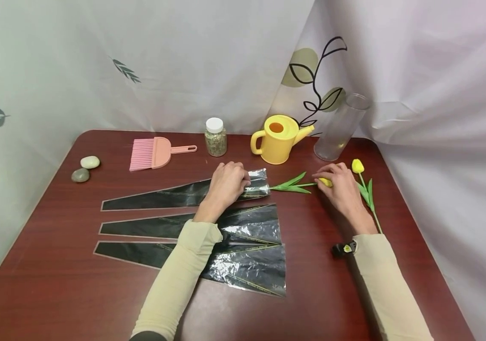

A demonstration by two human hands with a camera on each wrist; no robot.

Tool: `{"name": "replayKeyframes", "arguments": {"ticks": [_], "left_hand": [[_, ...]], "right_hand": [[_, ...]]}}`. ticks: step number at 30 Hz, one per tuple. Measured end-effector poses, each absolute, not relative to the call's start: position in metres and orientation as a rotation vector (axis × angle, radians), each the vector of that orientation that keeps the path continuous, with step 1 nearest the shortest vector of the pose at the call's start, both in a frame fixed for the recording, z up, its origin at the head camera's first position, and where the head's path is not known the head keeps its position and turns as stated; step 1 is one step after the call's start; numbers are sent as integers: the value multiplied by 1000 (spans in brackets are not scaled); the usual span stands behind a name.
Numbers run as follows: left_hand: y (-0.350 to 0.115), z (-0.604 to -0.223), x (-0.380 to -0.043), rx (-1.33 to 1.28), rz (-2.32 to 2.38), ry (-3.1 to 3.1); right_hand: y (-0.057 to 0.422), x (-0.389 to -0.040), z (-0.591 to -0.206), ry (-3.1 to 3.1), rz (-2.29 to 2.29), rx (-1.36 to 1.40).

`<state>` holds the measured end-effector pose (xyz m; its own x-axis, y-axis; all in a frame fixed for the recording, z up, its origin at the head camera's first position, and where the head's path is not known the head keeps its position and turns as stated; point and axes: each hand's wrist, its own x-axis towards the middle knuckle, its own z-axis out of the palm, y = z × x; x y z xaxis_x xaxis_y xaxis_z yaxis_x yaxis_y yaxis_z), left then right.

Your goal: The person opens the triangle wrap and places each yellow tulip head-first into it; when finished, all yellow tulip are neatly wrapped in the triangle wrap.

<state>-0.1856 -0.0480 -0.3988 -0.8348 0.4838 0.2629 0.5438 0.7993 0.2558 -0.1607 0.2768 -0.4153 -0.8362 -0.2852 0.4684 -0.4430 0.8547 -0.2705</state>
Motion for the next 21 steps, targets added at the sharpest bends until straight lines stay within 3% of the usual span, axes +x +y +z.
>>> {"name": "replayKeyframes", "arguments": {"ticks": [4,10,21], "left_hand": [[-48,-399,-186,-812,-470,-2799],[-47,-400,-186,-820,-463,-2807],[-39,-402,-185,-881,-504,-2760]], "right_hand": [[281,-164,-418,-2659,401,711],[278,-166,-419,-2699,392,748],[232,-171,-420,-2705,825,796]]}}
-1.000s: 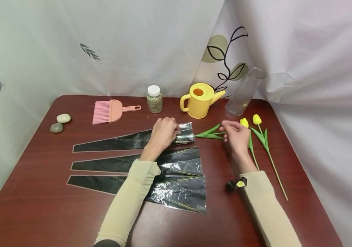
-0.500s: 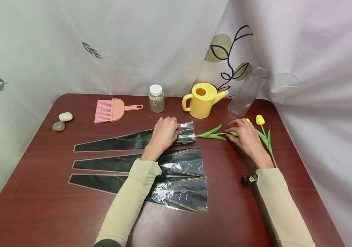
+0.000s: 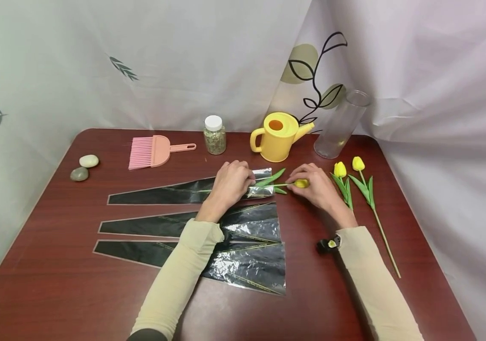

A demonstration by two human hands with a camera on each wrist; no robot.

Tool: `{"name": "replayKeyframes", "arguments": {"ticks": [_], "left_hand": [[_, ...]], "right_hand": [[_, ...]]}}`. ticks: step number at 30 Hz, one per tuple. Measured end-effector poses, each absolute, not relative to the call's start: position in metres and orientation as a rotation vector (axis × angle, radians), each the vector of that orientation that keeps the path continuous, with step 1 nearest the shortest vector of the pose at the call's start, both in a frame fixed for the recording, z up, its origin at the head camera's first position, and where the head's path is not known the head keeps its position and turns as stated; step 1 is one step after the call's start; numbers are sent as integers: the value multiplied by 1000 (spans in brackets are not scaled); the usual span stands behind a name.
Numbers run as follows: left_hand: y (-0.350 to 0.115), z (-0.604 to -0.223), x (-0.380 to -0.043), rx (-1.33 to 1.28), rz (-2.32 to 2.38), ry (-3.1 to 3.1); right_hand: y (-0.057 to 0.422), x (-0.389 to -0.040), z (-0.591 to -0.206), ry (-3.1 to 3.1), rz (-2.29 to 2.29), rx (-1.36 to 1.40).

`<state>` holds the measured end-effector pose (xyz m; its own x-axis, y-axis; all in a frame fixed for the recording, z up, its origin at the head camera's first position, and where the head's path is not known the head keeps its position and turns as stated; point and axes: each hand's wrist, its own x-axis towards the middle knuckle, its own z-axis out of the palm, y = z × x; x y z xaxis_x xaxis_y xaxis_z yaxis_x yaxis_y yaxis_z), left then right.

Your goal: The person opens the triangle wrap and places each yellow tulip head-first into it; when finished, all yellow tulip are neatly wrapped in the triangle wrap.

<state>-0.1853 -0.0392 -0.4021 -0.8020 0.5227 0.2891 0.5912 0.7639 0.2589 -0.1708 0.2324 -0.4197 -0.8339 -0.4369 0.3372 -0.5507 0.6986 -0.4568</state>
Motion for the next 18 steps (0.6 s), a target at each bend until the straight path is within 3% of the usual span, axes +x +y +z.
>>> {"name": "replayKeyframes", "arguments": {"ticks": [12,15,18], "left_hand": [[-37,-403,-185,-893,-488,-2735],[-38,-403,-185,-892,-494,-2736],[-39,-402,-186,-890,-491,-2741]], "right_hand": [[203,-172,-426,-2735,1000,776],[208,-166,-421,-2748,1062,553],[216,-159,-414,-2746,1200,140]]}}
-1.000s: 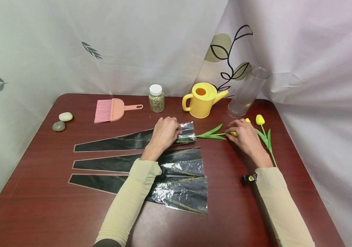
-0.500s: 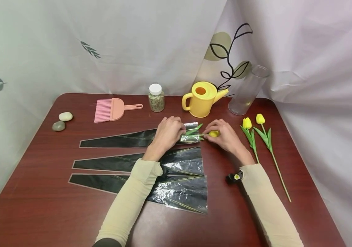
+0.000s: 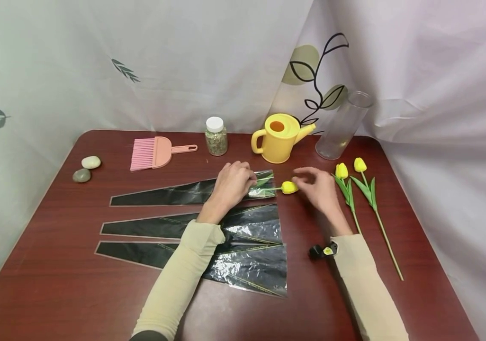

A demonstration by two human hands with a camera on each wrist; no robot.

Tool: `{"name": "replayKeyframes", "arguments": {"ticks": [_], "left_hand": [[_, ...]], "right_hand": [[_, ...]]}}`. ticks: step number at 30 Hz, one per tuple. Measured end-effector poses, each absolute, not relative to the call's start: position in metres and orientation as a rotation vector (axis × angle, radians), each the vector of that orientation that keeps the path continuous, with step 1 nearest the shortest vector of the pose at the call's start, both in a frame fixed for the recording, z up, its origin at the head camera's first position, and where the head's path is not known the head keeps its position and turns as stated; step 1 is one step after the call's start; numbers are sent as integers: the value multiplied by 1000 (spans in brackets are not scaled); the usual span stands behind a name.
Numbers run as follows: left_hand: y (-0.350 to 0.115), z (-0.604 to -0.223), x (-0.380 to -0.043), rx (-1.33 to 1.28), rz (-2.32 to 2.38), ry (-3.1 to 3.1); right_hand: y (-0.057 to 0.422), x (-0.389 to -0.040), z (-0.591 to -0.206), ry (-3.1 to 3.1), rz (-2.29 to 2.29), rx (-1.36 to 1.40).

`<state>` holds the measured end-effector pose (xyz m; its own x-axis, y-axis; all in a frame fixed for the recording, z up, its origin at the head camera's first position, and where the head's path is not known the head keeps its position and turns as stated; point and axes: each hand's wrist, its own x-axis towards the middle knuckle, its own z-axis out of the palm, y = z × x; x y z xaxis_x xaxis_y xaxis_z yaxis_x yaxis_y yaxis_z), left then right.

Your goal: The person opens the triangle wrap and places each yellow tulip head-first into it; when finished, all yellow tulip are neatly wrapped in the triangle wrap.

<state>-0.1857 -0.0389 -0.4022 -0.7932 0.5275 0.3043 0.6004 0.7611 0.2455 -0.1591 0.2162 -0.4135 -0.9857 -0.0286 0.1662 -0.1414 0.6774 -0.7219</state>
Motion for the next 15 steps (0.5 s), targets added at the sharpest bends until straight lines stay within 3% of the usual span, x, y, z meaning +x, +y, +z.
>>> {"name": "replayKeyframes", "arguments": {"ticks": [5,9,15], "left_hand": [[-40,-401,-185,-877,-487,-2747],[-40,-401,-184,-881,-490,-2748],[-38,-400,-184,-886,-494,-2735]], "right_hand": [[226,-151,-408,-2654,1718,-329],[227,-150,-411,-2523,2078,-425],[219,-148,-414,-2397,2203,-419]]}}
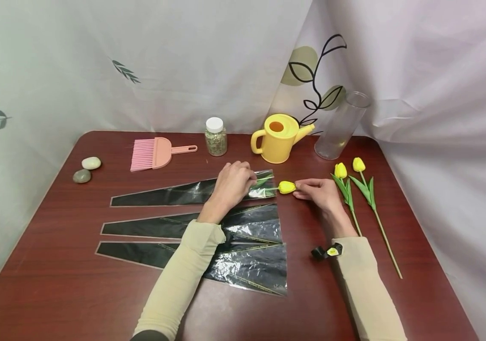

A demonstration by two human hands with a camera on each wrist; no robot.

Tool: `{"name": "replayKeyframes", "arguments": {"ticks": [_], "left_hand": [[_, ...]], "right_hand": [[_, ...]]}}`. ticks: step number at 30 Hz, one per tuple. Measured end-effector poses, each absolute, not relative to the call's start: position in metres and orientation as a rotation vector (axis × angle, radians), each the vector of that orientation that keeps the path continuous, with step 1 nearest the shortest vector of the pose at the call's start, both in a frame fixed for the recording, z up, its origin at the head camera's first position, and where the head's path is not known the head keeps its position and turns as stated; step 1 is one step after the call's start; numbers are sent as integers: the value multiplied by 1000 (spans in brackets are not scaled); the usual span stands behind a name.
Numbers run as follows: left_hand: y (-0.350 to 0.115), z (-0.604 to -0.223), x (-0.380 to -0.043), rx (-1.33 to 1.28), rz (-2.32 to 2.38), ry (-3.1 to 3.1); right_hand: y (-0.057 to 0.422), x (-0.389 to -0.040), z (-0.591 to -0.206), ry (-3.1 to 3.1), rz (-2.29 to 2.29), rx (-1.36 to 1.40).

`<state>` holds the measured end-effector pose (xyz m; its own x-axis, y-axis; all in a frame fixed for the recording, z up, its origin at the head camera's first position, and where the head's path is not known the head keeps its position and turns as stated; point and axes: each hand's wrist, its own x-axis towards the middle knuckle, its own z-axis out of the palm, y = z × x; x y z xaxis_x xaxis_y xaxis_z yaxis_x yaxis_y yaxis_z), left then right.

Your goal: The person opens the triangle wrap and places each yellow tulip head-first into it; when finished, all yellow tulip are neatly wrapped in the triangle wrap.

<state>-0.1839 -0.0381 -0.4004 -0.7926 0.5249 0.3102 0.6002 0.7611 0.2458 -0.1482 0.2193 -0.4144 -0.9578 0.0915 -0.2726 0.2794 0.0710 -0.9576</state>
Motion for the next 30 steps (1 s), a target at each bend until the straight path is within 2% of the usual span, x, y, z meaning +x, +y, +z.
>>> {"name": "replayKeyframes", "arguments": {"ticks": [10,17,22,26,30], "left_hand": [[-35,-401,-183,-877,-473,-2735],[-34,-402,-184,-855,-466,-2732],[-35,-404,-184,-834,-435,-2724],[-34,-402,-178,-819,-447,-2736],[-31,-393,-162,-861,-561,-2756]], "right_hand": [[185,-162,-416,2078,-2075,329],[180,-166,-416,2141,-2018,332],[207,-151,-410,2539,-1744,208],[248,-120,-399,3019,-1247,166],[285,-86,-390,3233,-909,254]]}}
